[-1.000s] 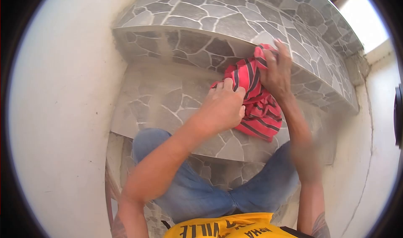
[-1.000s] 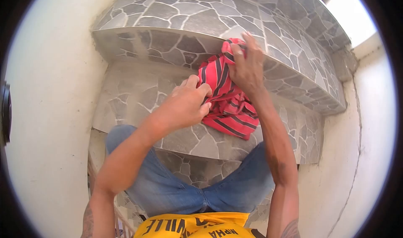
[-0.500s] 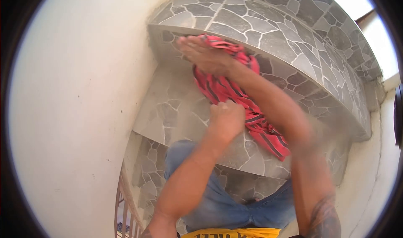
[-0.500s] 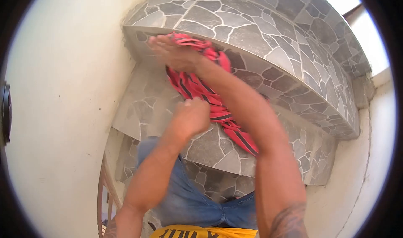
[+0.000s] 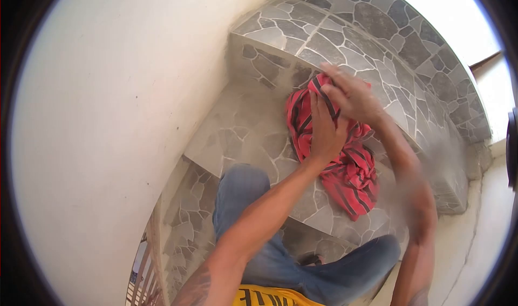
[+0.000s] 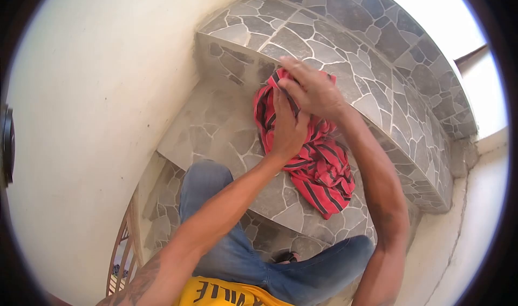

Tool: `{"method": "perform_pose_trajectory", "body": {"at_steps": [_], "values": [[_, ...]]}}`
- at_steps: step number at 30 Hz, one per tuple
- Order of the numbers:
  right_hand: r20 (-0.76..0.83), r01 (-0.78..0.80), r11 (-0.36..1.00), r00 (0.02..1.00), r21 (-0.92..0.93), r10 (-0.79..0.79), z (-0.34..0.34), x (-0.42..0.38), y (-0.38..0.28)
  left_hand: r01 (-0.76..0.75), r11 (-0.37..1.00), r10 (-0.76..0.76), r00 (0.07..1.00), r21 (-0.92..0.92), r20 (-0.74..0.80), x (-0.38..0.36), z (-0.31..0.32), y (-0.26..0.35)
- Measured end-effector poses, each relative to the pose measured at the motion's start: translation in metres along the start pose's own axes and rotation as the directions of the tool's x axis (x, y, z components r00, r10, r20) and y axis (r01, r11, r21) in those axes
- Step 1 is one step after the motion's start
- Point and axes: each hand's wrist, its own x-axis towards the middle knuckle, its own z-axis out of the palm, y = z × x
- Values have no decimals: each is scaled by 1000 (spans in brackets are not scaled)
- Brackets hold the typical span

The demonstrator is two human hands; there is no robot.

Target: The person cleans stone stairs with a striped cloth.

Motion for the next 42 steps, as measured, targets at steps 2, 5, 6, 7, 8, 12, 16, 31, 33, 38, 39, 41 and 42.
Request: {"method": "perform_pose_trajectory", "body": {"at_steps": [2, 5, 6, 7, 8, 12, 16, 31, 33, 38, 39, 41, 42], "values": [[-62, -84, 996, 994, 25, 86, -22, -5, 0, 59, 994, -62, 998, 91, 26, 5, 14, -1], [-191, -117, 964, 979, -238, 71, -49, -43, 34, 58, 988, -27, 977, 141, -210, 15, 58, 2], [-187, -87, 929, 982, -361, 20, -48, -63, 69, 93, 986, -55, 965, 138, -254, 18, 71, 1], [-175, -53, 878, 984, -475, -34, -43, -72, 89, 130, 982, -84, 949, 135, -303, 21, 82, -3], [-192, -97, 891, 981, -443, 11, -40, -78, 91, 167, 977, -113, 931, 130, -347, 23, 88, -9], [-198, -250, 922, 960, -296, 197, -40, -92, 90, 102, 987, -16, 833, 126, -553, 52, 80, -51], [-127, -196, 923, 978, -331, 163, -42, -89, 89, -128, 979, 201, 758, 161, -621, 142, -27, -83], [-26, -167, 868, 984, -468, 175, -42, -81, 71, -99, 993, 117, 856, 62, -504, 157, -47, -84], [-27, -196, 860, 978, -472, 208, -38, -83, 66, -10, 1000, 4, 745, -6, -667, 162, -27, -77], [-8, -193, 829, 975, -525, 222, -41, -81, 79, -129, 918, 228, 946, 376, -231, 51, 35, -86], [-5, -181, 818, 977, -546, 213, -43, -81, 80, -151, 929, 254, 925, 339, -284, 59, 26, -86], [9, -162, 801, 979, -577, 204, -42, -84, 90, -191, 942, 290, 877, 276, -383, 100, -6, -90], [14, -151, 795, 980, -587, 197, -42, -85, 94, -55, 873, 243, 910, 485, -335, 144, -36, -110]]}}
